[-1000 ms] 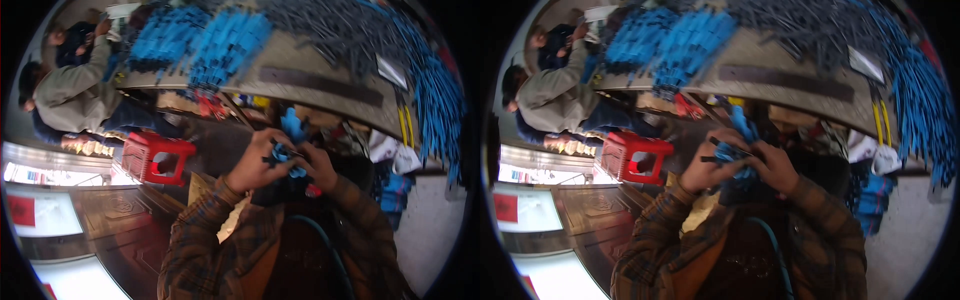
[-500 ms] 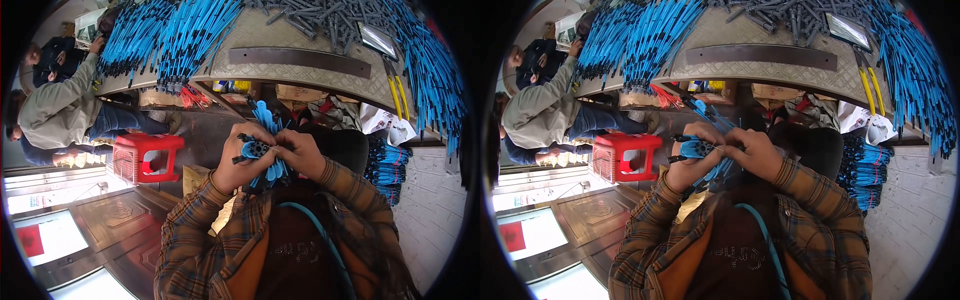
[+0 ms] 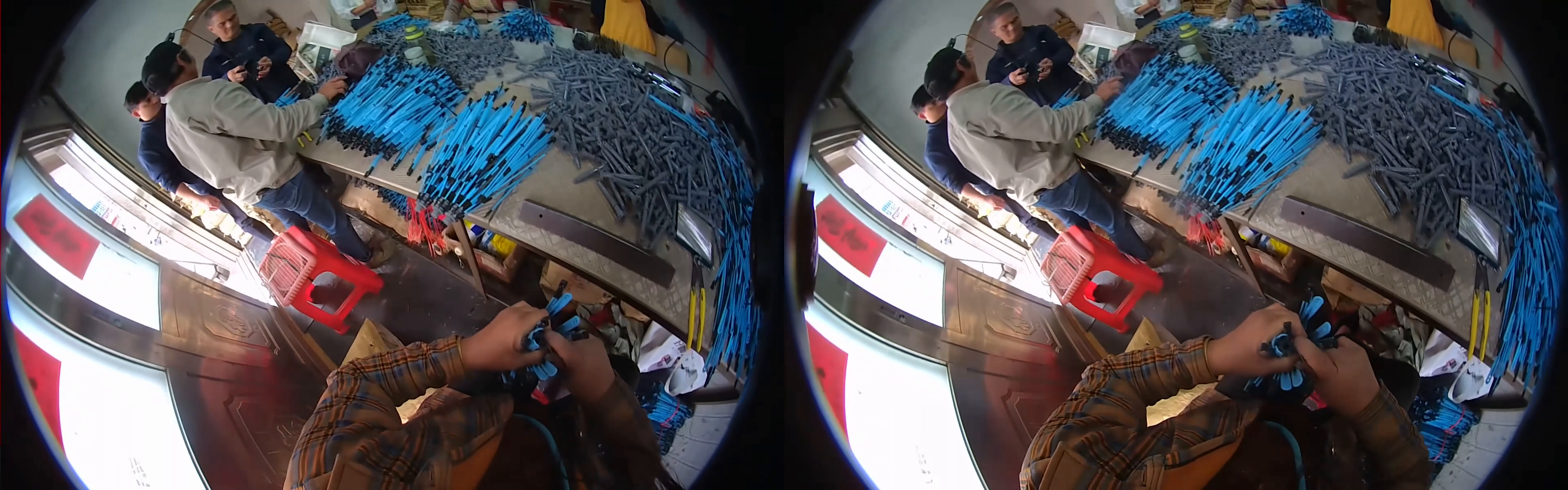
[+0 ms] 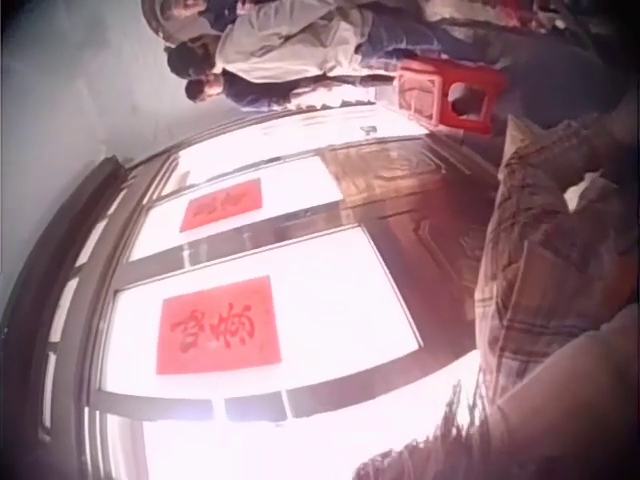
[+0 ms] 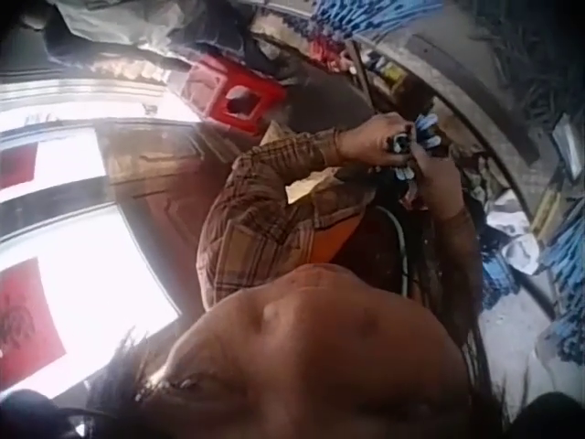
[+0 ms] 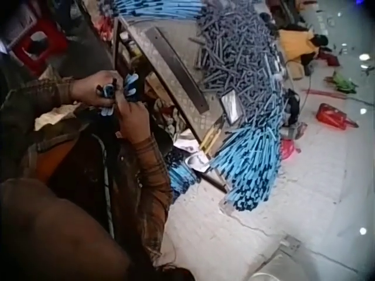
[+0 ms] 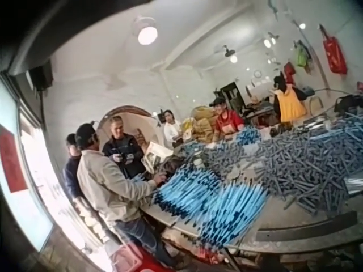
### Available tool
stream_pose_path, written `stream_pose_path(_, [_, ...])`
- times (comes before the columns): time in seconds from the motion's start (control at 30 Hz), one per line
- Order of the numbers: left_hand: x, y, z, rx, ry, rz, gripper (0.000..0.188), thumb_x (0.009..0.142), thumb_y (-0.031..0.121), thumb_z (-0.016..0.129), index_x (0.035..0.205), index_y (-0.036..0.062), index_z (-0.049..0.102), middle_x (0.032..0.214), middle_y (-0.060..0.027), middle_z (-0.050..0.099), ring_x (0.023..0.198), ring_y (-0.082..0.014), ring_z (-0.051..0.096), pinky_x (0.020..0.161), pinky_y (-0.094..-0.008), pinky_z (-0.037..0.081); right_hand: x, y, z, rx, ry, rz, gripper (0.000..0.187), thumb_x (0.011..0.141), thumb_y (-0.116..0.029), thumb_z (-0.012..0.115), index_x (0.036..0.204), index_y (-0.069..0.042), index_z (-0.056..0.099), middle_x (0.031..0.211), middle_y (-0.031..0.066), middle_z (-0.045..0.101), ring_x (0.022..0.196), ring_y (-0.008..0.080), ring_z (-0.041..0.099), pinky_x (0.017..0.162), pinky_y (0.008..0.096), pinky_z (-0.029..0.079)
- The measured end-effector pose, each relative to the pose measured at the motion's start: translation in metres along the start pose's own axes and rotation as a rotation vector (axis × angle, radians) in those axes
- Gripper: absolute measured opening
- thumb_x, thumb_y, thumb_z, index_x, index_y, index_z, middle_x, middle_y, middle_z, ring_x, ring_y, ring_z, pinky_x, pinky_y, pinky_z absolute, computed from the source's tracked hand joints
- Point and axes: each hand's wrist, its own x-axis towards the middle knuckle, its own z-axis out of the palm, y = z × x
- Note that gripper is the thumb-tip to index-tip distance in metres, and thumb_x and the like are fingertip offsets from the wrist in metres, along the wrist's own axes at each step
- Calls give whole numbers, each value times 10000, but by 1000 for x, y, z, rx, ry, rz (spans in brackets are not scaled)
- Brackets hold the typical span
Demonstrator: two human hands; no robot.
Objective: The person trims blue strips of synthetic material and bundles them using pliers and wire cutters at a factory workstation.
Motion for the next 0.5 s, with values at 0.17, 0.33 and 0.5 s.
stream_pose_path(0.17, [5, 0, 2, -12, 10, 21, 268, 614, 133, 674, 811, 43, 517, 779, -124, 545, 770, -329, 528, 721, -386, 408, 0, 3, -4, -185, 125, -157, 266, 760, -106, 594, 1013, -65, 522, 647, 36, 544, 548, 215, 535, 533, 353, 387])
stream_pose_path(0.33, [10, 2, 4, -18, 7, 17, 265, 617, 123, 676, 815, 53, 515, 776, -116, 542, 782, -316, 531, 732, -382, 402, -1, 7, 1, -181, 291, -191, 174, 778, -103, 577, 937, -49, 532, 634, 51, 540, 543, 227, 532, 540, 364, 396])
stream_pose_path(0.5, [12, 8, -2, 74, 19, 50, 273, 611, 118, 685, 812, 55, 513, 834, -102, 527, 826, -295, 523, 753, -376, 402, 4, 0, 5, 114, 266, 63, 61, 807, -79, 544, 808, -20, 529, 632, 99, 537, 524, 243, 522, 535, 358, 413])
